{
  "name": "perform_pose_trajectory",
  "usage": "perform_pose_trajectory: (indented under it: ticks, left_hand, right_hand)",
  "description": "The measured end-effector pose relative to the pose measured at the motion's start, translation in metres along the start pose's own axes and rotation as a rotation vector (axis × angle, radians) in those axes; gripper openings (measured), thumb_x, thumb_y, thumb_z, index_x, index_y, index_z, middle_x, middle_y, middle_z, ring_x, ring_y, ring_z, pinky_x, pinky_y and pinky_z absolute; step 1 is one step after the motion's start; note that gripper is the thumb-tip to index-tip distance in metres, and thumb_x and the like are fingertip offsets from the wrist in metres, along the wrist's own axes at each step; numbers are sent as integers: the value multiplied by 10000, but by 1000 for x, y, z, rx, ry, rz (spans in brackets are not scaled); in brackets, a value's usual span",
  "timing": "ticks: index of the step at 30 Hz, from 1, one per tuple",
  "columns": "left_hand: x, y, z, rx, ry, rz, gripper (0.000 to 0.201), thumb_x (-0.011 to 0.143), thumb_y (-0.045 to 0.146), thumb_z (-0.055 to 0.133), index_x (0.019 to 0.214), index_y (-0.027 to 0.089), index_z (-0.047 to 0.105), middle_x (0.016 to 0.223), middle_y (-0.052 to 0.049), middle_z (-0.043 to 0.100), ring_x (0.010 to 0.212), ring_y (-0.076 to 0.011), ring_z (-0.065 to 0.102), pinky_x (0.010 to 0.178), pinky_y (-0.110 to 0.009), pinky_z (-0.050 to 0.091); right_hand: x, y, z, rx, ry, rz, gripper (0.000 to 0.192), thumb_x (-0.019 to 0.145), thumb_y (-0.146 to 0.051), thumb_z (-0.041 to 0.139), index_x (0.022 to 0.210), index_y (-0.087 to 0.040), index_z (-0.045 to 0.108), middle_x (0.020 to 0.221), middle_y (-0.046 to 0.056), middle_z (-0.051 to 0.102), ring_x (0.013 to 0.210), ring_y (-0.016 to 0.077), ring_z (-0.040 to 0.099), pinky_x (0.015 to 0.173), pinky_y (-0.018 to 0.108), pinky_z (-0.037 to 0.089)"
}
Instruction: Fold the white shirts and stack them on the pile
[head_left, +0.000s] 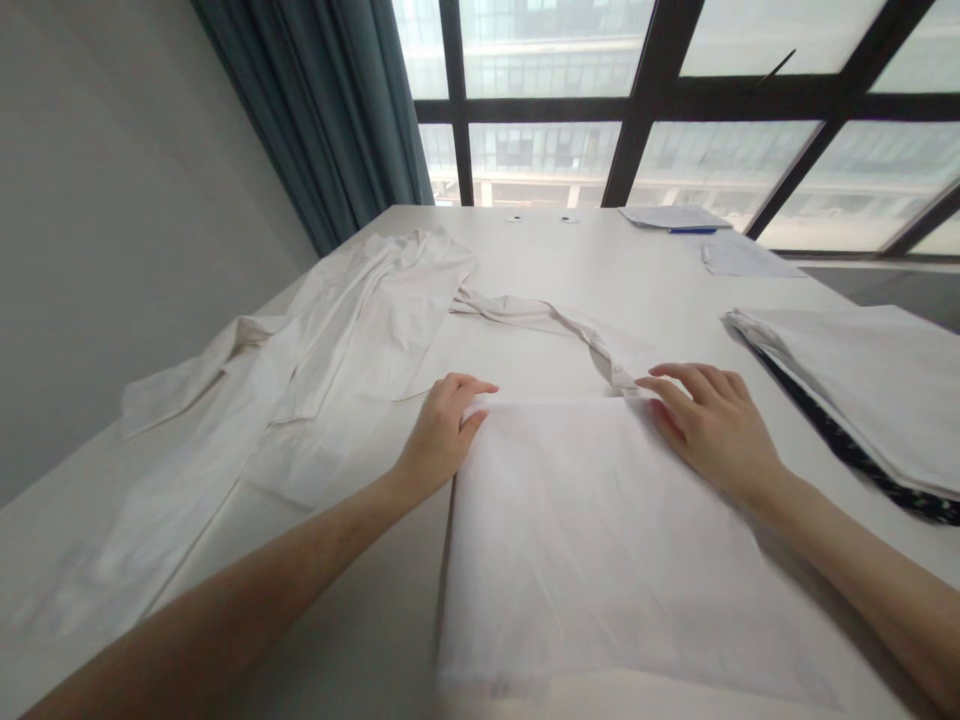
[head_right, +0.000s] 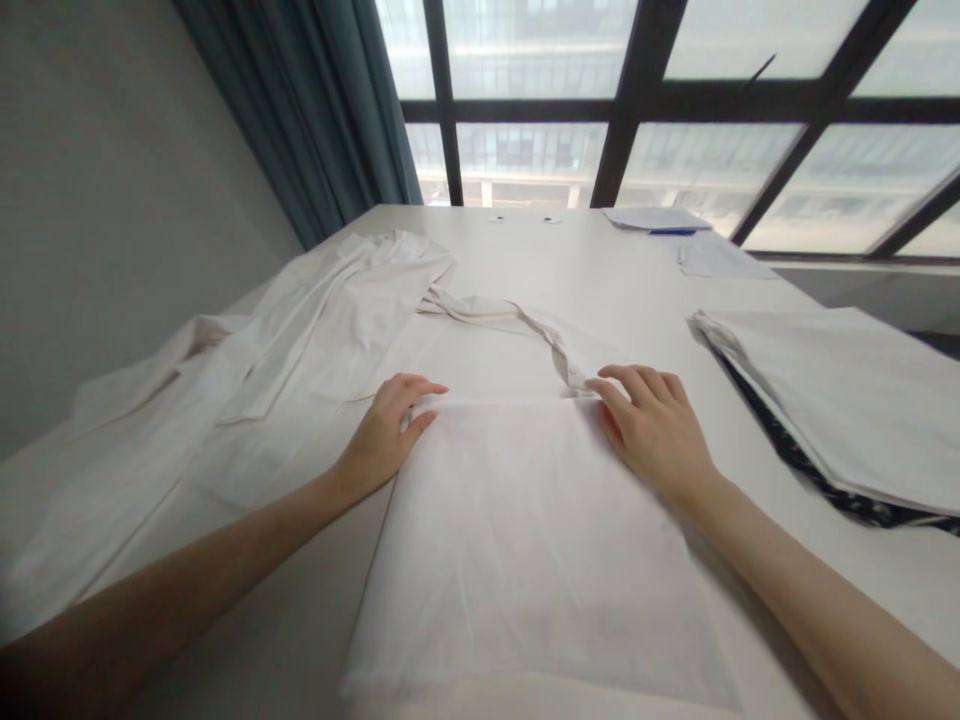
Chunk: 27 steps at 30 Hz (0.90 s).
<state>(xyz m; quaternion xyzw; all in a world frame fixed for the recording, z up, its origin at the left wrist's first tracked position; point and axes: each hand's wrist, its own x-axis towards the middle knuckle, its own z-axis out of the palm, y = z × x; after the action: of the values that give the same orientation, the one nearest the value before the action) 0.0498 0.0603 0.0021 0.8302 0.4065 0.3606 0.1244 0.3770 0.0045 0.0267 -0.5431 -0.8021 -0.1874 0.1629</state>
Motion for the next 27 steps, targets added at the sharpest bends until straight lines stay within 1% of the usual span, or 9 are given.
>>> perform_pose_trajectory:
  ticks: [2, 3, 5, 7, 9, 12, 16, 22, 27]
  left_hand:
    - [-2, 3, 0, 66, -7, 65, 295, 884, 79, 477, 1127, 171, 616, 1119, -98, 594, 1097, -227, 538, 988, -439, 436]
    - [-3, 5, 0, 83, -31, 113, 318, 888, 76, 460, 1152, 173, 609, 1169, -103, 597, 1155, -232, 523, 1019, -446, 416]
    - [-5, 11, -1, 95, -130, 200, 371, 899, 93, 446, 1238, 180, 570, 1280, -105, 586, 1263, -232, 480, 1069, -449, 379]
    - [-7, 17, -2, 116, -271, 246, 435, 914, 148, 457, 1346, 191, 492, 1386, -103, 538, 1341, -229, 424, 1110, -450, 340]
    - [-9, 20, -3, 160, -400, 255, 500, 928, 223, 474, 1423, 194, 409, 1468, -106, 461, 1386, -228, 374, 1138, -447, 299]
    - [-10, 21, -6, 234, -501, 251, 595, 928, 346, 508, 1471, 178, 331, 1532, -116, 362, 1430, -234, 297, 1165, -436, 235]
    - [-10, 19, -7, 274, -524, 259, 688, 916, 458, 516, 1498, 183, 271, 1553, -122, 315, 1450, -235, 245, 1175, -423, 184]
    - [-10, 19, -7, 318, -544, 270, 694, 939, 499, 459, 1514, 190, 221, 1568, -113, 281, 1459, -218, 218, 1175, -390, 145]
    - [-6, 12, -10, 354, -573, 259, 654, 975, 506, 380, 1520, 189, 207, 1575, -97, 264, 1466, -205, 194, 1175, -375, 123]
  right_hand:
    - [0, -10, -1, 82, -36, -60, 331, 974, -238, 381, 1224, -190, 592, 1280, 131, 604, 1152, 292, 534, 936, 454, 398]
    - [-1, -16, 0, 136, -70, -103, 348, 978, -225, 370, 1260, -189, 571, 1321, 127, 583, 1183, 277, 525, 962, 446, 395]
    - [-2, -27, 2, 222, -146, -164, 390, 989, -230, 354, 1346, -206, 511, 1393, 107, 540, 1251, 247, 496, 1015, 435, 380]
    - [-3, -34, 6, 250, -207, -178, 438, 1001, -276, 347, 1430, -241, 425, 1442, 79, 502, 1314, 231, 451, 1060, 447, 350]
    - [-4, -36, 8, 237, -251, -169, 479, 1007, -339, 343, 1481, -271, 346, 1476, 54, 465, 1354, 230, 410, 1090, 474, 316]
    - [-6, -33, 10, 207, -291, -172, 512, 1005, -394, 336, 1507, -306, 286, 1511, 29, 411, 1388, 243, 360, 1103, 505, 287]
    - [-7, -28, 12, 171, -288, -144, 528, 996, -438, 349, 1510, -339, 276, 1529, 22, 377, 1395, 268, 347, 1102, 529, 279]
    - [-7, -24, 12, 186, -286, -122, 528, 987, -445, 377, 1491, -295, 329, 1512, 49, 409, 1385, 268, 363, 1099, 535, 294]
    - [-3, -19, 3, 287, -144, -65, 420, 992, -321, 381, 1392, -231, 475, 1431, 105, 509, 1318, 244, 461, 1074, 479, 360]
